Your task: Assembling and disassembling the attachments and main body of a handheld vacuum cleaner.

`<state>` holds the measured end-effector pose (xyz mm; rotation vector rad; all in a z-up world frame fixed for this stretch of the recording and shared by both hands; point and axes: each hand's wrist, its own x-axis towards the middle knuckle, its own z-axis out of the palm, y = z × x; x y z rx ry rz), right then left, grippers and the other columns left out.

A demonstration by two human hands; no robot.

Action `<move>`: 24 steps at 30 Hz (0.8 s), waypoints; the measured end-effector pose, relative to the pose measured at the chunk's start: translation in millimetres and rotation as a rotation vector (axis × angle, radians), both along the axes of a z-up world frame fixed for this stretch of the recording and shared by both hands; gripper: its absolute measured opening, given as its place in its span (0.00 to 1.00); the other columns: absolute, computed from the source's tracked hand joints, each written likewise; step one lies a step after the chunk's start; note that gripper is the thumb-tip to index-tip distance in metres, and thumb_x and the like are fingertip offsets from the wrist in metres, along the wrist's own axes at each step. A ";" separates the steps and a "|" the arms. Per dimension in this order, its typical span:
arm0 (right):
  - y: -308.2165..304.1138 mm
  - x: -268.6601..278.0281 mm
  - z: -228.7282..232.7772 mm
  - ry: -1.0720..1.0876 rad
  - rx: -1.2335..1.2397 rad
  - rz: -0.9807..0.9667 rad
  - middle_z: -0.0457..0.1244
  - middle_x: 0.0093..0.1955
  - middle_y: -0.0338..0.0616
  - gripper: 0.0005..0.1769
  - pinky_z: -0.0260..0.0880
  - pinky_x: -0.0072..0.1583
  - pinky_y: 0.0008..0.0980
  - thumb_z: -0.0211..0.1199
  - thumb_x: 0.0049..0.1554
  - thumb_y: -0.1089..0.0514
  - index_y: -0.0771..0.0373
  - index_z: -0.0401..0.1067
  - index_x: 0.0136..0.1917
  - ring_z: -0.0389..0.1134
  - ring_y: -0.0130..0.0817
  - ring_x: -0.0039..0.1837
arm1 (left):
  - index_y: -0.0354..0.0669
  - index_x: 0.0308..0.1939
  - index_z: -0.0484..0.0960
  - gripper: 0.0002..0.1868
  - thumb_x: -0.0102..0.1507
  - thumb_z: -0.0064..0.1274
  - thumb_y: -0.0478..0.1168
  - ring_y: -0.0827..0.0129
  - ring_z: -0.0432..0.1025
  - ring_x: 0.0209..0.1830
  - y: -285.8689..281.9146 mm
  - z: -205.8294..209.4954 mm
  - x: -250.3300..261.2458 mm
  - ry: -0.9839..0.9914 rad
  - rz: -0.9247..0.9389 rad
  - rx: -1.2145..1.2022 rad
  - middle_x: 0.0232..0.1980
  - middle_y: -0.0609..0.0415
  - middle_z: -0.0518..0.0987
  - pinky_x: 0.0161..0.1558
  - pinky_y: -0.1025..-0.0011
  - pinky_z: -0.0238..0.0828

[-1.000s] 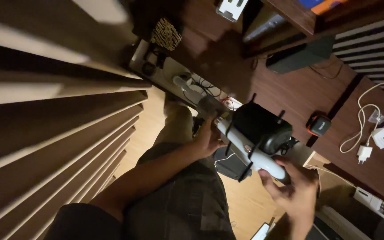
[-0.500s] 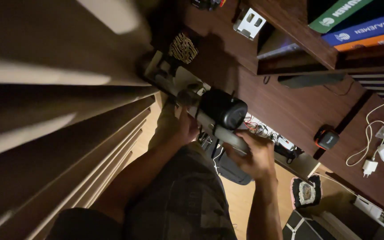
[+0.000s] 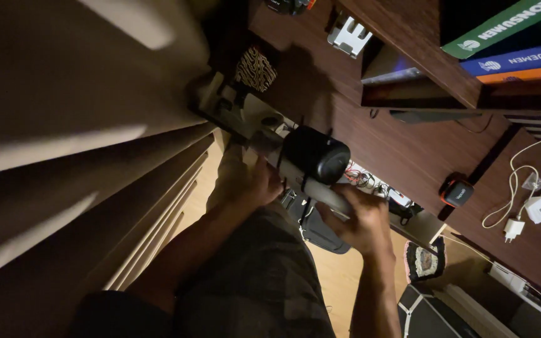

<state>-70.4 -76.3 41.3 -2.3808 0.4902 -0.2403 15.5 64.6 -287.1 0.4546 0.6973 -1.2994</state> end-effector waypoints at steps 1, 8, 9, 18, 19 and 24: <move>-0.1 0.0 2.1 0.000 0.000 -0.001 0.71 0.39 0.47 0.16 0.73 0.41 0.34 0.76 0.45 0.61 0.64 0.76 0.47 0.73 0.38 0.37 | 0.50 0.48 0.79 0.32 0.66 0.38 0.72 0.62 0.77 0.40 -0.3 -0.6 -2.5 0.000 -0.001 0.000 0.43 0.55 0.82 0.39 0.59 0.77; -3.6 -9.0 6.9 0.105 0.020 -0.090 0.71 0.41 0.47 0.16 0.74 0.41 0.33 0.77 0.46 0.60 0.62 0.77 0.47 0.74 0.35 0.38 | 0.50 0.47 0.77 0.28 0.73 0.38 0.68 0.58 0.75 0.43 8.7 -20.0 -21.6 0.090 0.110 -0.367 0.42 0.55 0.80 0.46 0.54 0.72; -3.4 -11.4 7.3 0.088 0.018 -0.087 0.72 0.41 0.46 0.16 0.74 0.42 0.32 0.77 0.47 0.60 0.62 0.77 0.49 0.75 0.35 0.38 | 0.54 0.45 0.78 0.23 0.68 0.40 0.65 0.64 0.76 0.45 -11.5 46.1 1.1 0.119 0.015 0.062 0.44 0.60 0.81 0.50 0.56 0.73; -11.8 -17.7 15.0 0.153 -0.042 -0.073 0.72 0.40 0.47 0.15 0.73 0.39 0.32 0.76 0.46 0.60 0.64 0.76 0.46 0.74 0.36 0.36 | 0.44 0.62 0.73 0.33 0.76 0.27 0.66 0.49 0.70 0.55 4.5 -143.1 -80.3 0.206 0.257 -1.006 0.54 0.46 0.78 0.56 0.45 0.64; -11.5 -20.3 16.5 0.151 -0.045 -0.073 0.72 0.40 0.47 0.15 0.73 0.39 0.32 0.76 0.46 0.60 0.64 0.76 0.46 0.74 0.36 0.36 | 0.44 0.62 0.73 0.33 0.76 0.27 0.66 0.49 0.70 0.55 8.7 -88.6 -61.5 0.204 0.256 -1.008 0.54 0.46 0.78 0.56 0.45 0.64; -2.3 -27.3 30.6 0.160 -0.100 -0.085 0.72 0.39 0.48 0.17 0.74 0.40 0.34 0.79 0.44 0.58 0.64 0.77 0.45 0.73 0.37 0.36 | 0.48 0.64 0.73 0.39 0.66 0.33 0.74 0.55 0.70 0.66 -22.8 54.9 -14.4 0.115 -0.149 0.027 0.66 0.52 0.77 0.64 0.45 0.63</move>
